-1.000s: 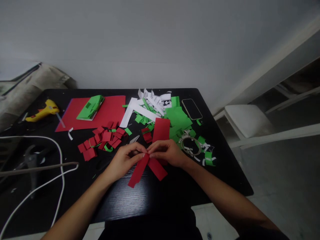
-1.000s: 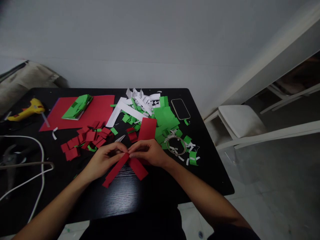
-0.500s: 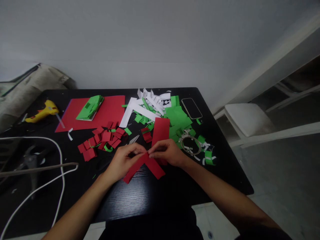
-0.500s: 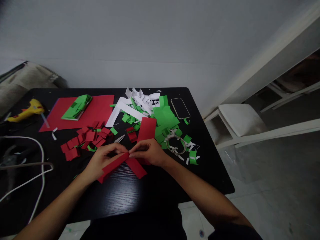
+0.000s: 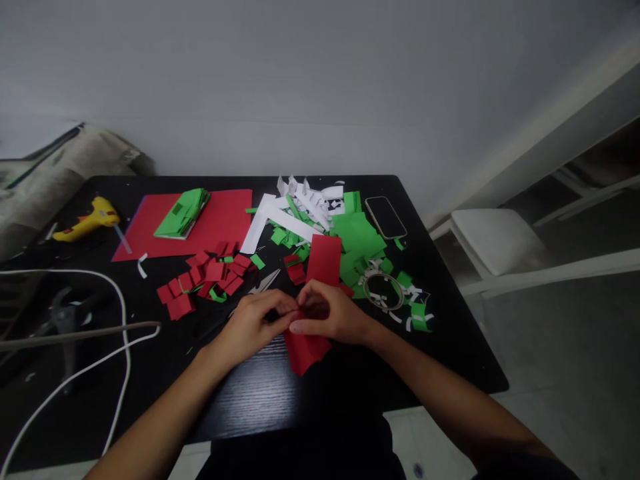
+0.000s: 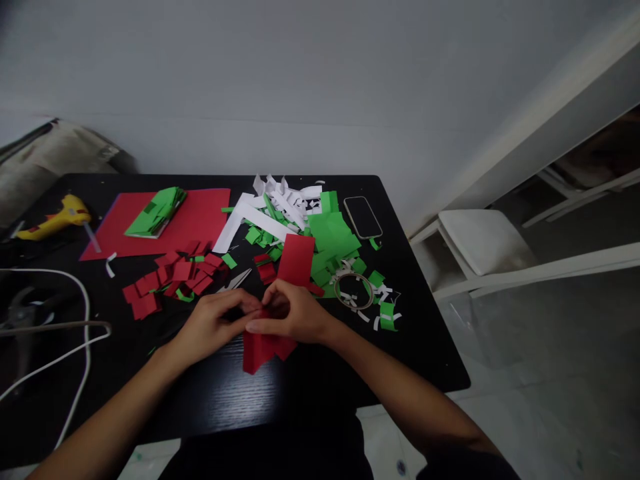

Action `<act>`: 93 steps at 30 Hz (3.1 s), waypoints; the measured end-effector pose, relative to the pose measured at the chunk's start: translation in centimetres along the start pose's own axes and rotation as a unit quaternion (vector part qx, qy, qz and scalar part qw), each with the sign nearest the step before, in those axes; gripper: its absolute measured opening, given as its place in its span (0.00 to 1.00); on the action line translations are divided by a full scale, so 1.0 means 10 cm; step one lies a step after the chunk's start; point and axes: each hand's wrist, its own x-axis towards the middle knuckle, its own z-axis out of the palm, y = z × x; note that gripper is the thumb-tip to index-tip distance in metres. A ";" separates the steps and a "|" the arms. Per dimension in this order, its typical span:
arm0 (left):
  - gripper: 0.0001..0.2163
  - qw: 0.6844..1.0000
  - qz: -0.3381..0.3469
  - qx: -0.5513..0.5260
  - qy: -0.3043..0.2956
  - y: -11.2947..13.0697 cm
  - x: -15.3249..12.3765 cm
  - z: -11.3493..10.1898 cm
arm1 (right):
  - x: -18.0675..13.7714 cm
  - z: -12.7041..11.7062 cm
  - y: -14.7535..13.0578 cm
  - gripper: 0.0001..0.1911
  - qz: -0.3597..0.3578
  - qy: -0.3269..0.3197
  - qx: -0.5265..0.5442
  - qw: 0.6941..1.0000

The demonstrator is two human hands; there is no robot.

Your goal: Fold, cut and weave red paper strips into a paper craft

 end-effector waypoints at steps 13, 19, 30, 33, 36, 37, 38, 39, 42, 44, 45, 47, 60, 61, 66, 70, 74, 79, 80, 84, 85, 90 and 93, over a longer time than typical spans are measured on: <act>0.03 0.999 -0.016 0.013 -0.029 0.01 -0.01 0.01 | 0.04 0.14 -0.21 0.10 0.002 0.062 -0.274 0.960; 0.02 0.997 -0.058 -0.036 -0.027 0.05 0.03 0.00 | 0.09 0.07 -0.35 0.07 -0.009 0.035 -0.340 0.940; 0.06 0.984 -0.059 -0.109 0.126 0.85 0.44 -0.58 | -0.02 0.03 -1.33 0.06 -0.184 0.157 -0.272 0.931; 0.05 0.983 -0.033 -0.075 0.165 1.13 0.52 -0.71 | -0.08 0.08 -1.45 0.05 -0.251 0.210 -0.209 0.921; 0.04 0.982 -0.016 -0.030 0.187 1.26 0.53 -0.78 | -0.10 0.11 -1.46 0.05 -0.279 0.230 -0.172 0.917; 0.04 0.982 -0.016 -0.017 0.185 1.27 0.53 -0.79 | -0.09 0.11 -1.46 0.06 -0.281 0.232 -0.166 0.916; 0.04 0.984 -0.019 -0.009 0.178 1.28 0.53 -0.80 | -0.09 0.10 -1.45 0.07 -0.279 0.231 -0.162 0.918; 0.04 0.985 -0.021 -0.004 0.169 1.27 0.52 -0.81 | -0.09 0.10 -1.44 0.07 -0.275 0.229 -0.161 0.920; 0.03 0.988 -0.031 0.004 0.152 1.24 0.52 -0.83 | -0.09 0.07 -1.43 0.07 -0.260 0.216 -0.169 0.926; 0.03 0.988 -0.041 0.013 0.147 1.21 0.52 -0.83 | -0.09 0.05 -1.42 0.07 -0.251 0.210 -0.182 0.927; 0.03 0.989 -0.046 0.018 0.142 1.20 0.52 -0.83 | -0.10 0.05 -1.42 0.07 -0.246 0.208 -0.189 0.928; 0.03 0.990 -0.054 0.028 0.129 1.18 0.52 -0.84 | -0.10 0.03 -1.42 0.06 -0.237 0.207 -0.209 0.926; 0.09 0.993 -0.061 0.055 0.089 1.11 0.53 -0.84 | -0.04 0.06 -1.36 0.04 -0.259 0.212 -0.220 0.916; 0.10 0.993 -0.059 0.053 0.090 1.11 0.54 -0.84 | -0.04 0.06 -1.36 0.04 -0.256 0.215 -0.219 0.917; 0.09 0.993 -0.055 0.055 0.087 1.07 0.55 -0.86 | -0.02 0.07 -1.35 0.02 -0.226 0.219 -0.224 0.922; 0.08 0.994 -0.049 0.080 0.059 1.03 0.58 -0.86 | 0.03 0.05 -1.33 0.01 -0.211 0.213 -0.243 0.923; 0.09 0.994 -0.062 0.091 0.023 0.99 0.61 -0.87 | 0.11 -0.01 -1.29 0.00 -0.179 0.189 -0.236 0.936; 0.10 0.991 -0.095 0.086 -0.026 0.94 0.65 -0.89 | 0.19 -0.09 -1.26 0.02 -0.122 0.151 -0.190 0.962; 0.10 0.991 -0.096 0.090 -0.036 0.93 0.66 -0.90 | 0.21 -0.10 -1.25 0.02 -0.108 0.141 -0.188 0.966; 0.10 0.989 -0.105 0.077 -0.069 0.87 0.69 -0.91 | 0.28 -0.14 -1.20 0.02 -0.062 0.098 -0.169 0.979; 0.10 0.989 -0.112 0.070 -0.073 0.85 0.69 -0.92 | 0.29 -0.14 -1.19 0.03 -0.055 0.090 -0.160 0.981; 0.12 0.989 -0.134 0.025 -0.054 0.78 0.70 -0.98 | 0.32 -0.22 -1.19 0.09 -0.053 0.050 -0.057 0.996; 0.13 0.988 -0.143 -0.036 -0.036 0.74 0.70 -1.02 | 0.30 -0.27 -1.20 0.10 -0.062 0.007 -0.011 0.998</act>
